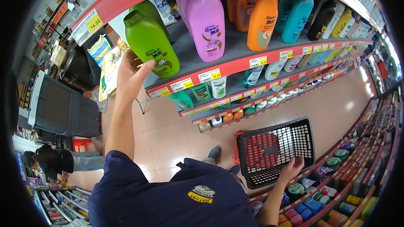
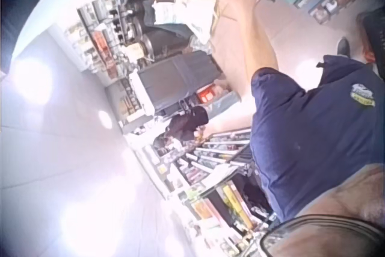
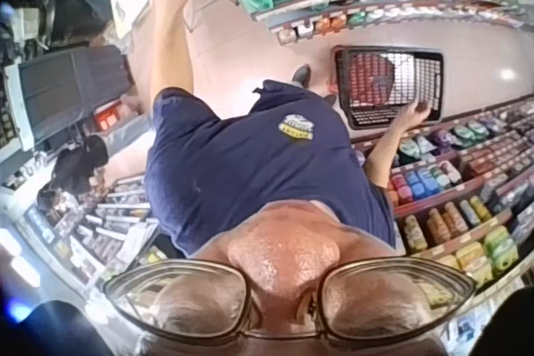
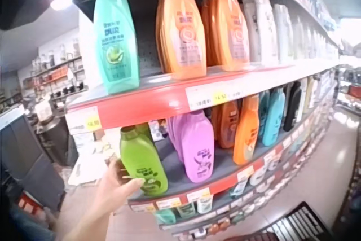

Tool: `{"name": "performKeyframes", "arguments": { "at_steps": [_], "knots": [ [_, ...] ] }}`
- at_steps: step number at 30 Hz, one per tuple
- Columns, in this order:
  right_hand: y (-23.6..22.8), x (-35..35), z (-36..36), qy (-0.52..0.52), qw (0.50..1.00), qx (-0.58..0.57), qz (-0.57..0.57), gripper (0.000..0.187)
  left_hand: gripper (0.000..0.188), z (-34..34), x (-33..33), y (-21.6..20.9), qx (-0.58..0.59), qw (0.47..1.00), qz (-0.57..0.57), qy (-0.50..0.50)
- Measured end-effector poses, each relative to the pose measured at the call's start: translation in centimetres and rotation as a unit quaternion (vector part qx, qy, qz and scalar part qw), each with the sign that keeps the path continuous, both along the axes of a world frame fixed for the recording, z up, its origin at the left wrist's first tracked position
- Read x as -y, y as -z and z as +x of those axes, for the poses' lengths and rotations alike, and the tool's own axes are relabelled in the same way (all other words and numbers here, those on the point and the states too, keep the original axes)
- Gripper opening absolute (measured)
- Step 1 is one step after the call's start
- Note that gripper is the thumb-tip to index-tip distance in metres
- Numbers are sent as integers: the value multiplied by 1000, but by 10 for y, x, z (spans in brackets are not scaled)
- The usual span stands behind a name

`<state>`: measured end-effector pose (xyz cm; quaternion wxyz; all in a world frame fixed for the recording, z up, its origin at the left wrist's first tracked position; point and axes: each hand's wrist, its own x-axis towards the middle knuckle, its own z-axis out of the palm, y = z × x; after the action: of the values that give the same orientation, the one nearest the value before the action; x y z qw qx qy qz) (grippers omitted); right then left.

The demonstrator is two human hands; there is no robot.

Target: The person picks up bottles from store shelves and puts them into a shopping basket by hand, then takes bottles out of the basket and puts them back onto the shelves.

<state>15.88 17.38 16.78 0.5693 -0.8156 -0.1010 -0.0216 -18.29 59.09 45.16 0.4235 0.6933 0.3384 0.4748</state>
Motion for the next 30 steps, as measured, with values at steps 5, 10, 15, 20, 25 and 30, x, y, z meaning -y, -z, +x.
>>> {"name": "performKeyframes", "arguments": {
  "at_steps": [5, 10, 15, 20, 25, 30],
  "knots": [
    [-140, -123, -58, -289, 952, 13, 96, 34, 48, 13, -3, 9, -19, 998, 5, 54],
    [-213, -193, -111, -442, 875, 151, 125, 38, 38, 12, 3, 18, -16, 1000, 3, 5],
    [-249, -210, -138, -486, 841, 166, 169, 45, 37, -9, 36, 0, 16, 999, 15, 48],
    [-260, -194, -139, -482, 835, 210, 164, 65, 51, -3, 70, 12, -4, 968, 88, 233],
    [-230, -144, -135, -437, 886, 135, 81, 84, 46, 66, 122, 83, -184, 896, -19, 404],
    [-164, -68, -118, -355, 929, 3, -103, 58, 52, 117, 184, 182, -137, 835, -96, 523]
  ]
}}
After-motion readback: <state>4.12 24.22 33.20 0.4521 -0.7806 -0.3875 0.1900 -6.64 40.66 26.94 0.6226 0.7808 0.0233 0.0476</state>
